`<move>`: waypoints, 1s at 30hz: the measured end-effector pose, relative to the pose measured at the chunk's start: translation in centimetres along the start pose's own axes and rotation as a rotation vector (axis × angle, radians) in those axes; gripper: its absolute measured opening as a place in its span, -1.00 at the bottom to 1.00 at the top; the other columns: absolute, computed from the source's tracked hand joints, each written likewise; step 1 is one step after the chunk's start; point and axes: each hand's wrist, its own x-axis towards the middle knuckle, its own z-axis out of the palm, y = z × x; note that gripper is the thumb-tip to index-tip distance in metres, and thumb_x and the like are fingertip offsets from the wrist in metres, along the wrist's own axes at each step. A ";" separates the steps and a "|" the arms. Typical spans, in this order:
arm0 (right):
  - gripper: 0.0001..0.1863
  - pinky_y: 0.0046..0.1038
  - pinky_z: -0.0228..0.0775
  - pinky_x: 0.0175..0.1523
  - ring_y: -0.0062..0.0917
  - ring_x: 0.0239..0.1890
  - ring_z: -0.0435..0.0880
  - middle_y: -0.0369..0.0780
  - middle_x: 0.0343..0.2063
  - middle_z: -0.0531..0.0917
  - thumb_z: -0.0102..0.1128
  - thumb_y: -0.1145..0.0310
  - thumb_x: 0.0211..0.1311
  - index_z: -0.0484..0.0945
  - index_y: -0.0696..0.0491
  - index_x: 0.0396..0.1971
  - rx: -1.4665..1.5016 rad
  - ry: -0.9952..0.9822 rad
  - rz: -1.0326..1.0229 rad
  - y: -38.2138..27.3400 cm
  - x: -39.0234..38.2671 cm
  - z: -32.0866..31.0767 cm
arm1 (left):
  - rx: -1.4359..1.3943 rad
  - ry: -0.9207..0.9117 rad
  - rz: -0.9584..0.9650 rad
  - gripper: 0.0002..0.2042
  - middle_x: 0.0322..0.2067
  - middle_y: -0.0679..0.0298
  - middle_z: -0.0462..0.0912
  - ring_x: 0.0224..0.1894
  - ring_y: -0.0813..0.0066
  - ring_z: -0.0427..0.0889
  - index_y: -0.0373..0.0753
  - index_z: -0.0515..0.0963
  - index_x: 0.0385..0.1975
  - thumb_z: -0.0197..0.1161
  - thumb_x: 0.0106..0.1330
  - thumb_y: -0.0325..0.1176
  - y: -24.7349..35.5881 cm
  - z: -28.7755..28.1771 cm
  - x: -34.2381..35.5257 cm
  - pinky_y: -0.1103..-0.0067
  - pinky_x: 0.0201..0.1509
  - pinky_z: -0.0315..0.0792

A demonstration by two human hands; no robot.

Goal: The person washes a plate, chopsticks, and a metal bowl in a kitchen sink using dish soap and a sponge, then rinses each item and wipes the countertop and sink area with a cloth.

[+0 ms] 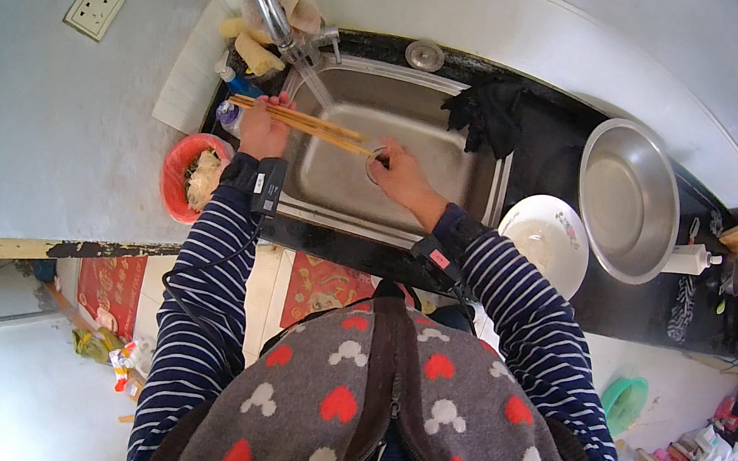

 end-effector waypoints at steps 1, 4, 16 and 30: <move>-0.63 -0.17 0.50 -0.17 -0.19 -0.31 0.65 -0.04 -0.31 0.64 0.26 0.27 0.24 0.52 0.15 -0.03 -0.188 0.174 -0.167 -0.4 0.6 -0.1 | 0.102 -0.039 0.016 -0.91 -0.31 0.21 0.47 -0.08 0.25 0.56 -0.21 0.34 -0.17 -0.04 0.56 -0.35 -0.1 -0.5 -0.3 0.21 0.11 0.48; -0.49 0.00 0.45 0.07 0.00 -0.04 0.62 0.10 -0.08 0.63 0.31 0.30 0.12 0.51 0.14 0.09 -0.255 0.237 -0.412 -3.0 2.3 0.8 | 0.233 -0.219 0.023 -0.85 -0.17 0.10 0.59 -0.03 0.20 0.59 -0.24 0.38 -0.09 0.05 0.53 -0.30 -1.9 -1.5 -1.1 0.26 0.09 0.49; -0.72 0.03 0.47 -0.28 0.08 -0.39 0.67 0.06 -0.47 0.67 0.13 0.26 0.35 0.50 0.21 -0.20 -0.081 -0.276 -0.019 -3.3 -1.4 3.5 | 0.106 -0.017 -0.257 -0.85 -0.41 0.21 0.44 -0.17 0.25 0.52 -0.28 0.37 -0.31 -0.08 0.54 -0.41 0.6 -2.2 1.2 0.20 0.17 0.43; -0.82 -0.06 0.46 -0.15 0.01 -0.29 0.65 0.02 -0.39 0.67 0.04 0.32 0.34 0.55 0.11 -0.27 -0.123 -0.209 0.093 3.8 -12.5 -12.0 | 0.372 -0.122 0.017 -0.82 -0.38 0.29 0.43 -0.21 0.38 0.48 -0.22 0.37 -0.34 0.01 0.57 -0.36 -3.5 0.3 -3.5 0.35 0.13 0.45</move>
